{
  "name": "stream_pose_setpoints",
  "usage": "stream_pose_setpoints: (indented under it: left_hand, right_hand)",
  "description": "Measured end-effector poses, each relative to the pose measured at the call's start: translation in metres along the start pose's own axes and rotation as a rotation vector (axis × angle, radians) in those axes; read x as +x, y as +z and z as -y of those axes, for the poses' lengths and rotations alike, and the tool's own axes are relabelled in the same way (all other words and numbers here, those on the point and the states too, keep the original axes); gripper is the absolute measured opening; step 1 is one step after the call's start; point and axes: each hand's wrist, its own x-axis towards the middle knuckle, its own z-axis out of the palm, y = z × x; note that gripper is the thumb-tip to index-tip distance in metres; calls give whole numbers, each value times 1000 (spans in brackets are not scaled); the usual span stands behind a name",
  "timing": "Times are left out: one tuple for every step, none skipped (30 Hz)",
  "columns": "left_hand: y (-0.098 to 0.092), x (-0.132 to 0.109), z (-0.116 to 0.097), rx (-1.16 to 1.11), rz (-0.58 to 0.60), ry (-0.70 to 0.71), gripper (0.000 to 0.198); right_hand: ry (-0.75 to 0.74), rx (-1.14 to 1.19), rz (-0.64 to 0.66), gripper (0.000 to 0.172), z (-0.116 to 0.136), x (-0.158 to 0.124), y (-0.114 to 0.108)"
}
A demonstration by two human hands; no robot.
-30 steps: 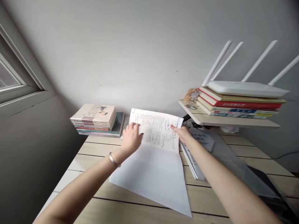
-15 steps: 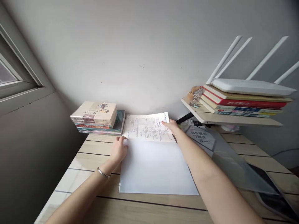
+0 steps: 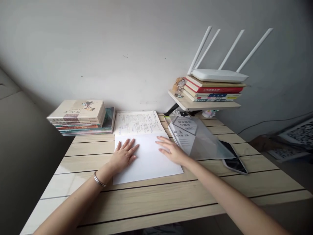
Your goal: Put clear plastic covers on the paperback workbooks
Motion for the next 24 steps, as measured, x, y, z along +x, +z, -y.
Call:
stream_pose_setpoints:
  left_hand:
    - [2, -2, 2, -1, 11, 9, 51]
    - [4, -4, 4, 0, 16, 20, 51]
    - [5, -5, 7, 4, 14, 28, 50]
    - [5, -5, 8, 11, 9, 33, 50]
    - [6, -5, 10, 20, 4, 37, 50]
    - [5, -5, 11, 33, 1, 38, 50]
    - [4, -6, 12, 49, 6, 39, 50]
    - [3, -7, 14, 67, 17, 40, 50]
    - [1, -8, 16, 82, 31, 42, 50]
    - [-1, -12, 18, 93, 45, 46, 51]
    - [-3, -17, 20, 95, 57, 54, 51]
    - [-5, -24, 22, 88, 64, 62, 51]
    - [-6, -31, 23, 71, 58, 65, 51]
    - [-7, -40, 25, 43, 38, 55, 50]
    - [-8, -48, 26, 1, 2, 27, 49]
    - [-8, -56, 27, -57, -50, -24, 47]
    - [-9, -61, 28, -130, -114, -100, 45]
    - [-10, -64, 29, -219, -181, -196, 43]
    - [-11, -63, 30, -321, -243, -305, 40]
    - [-14, -60, 32, -433, -292, -421, 37]
    - [-17, -54, 33, -558, -329, -543, 35]
    - [-21, -45, 35, -683, -352, -660, 35]
    - [-26, -35, 36, -795, -362, -760, 37]
    - [-31, -24, 38, -888, -363, -838, 40]
  right_hand:
    - [-9, -47, 54, 39, 3, -16, 5]
    - [-14, -86, 99, 42, 5, -30, 9]
    - [-19, -121, 130, 45, 5, -40, 12]
    - [-26, -154, 153, 47, 4, -48, 15]
    - [-34, -183, 168, 48, 3, -53, 16]
    - [-43, -212, 176, 49, 2, -55, 17]
    - [-51, -240, 181, 49, 1, -56, 17]
    - [-59, -267, 185, 49, 1, -55, 17]
    - [-66, -290, 188, 48, 1, -55, 16]
    - [-72, -309, 190, 48, 1, -54, 16]
    - [-80, -323, 190, 48, 1, -54, 17]
    - [-90, -328, 186, 47, 1, -55, 17]
    - [-101, -322, 174, 46, 1, -56, 18]
    - [-105, -302, 145, 45, 0, -57, 19]
    - [-100, -269, 94, 44, -2, -58, 20]
    - [-80, -226, 21, 43, -4, -57, 20]
    - [-44, -178, -71, 41, -7, -55, 20]
    - [13, -127, -171, 40, -10, -51, 18]
    - [94, -79, -263, 39, -13, -44, 16]
    - [194, -38, -329, 38, -16, -34, 12]
    - [306, -10, -366, 38, -18, -22, 7]
    - [419, 2, -377, 39, -20, -9, 1]
    - [523, -4, -369, 39, -22, 5, -4]
    - [607, -20, -348, 40, -23, 18, -9]
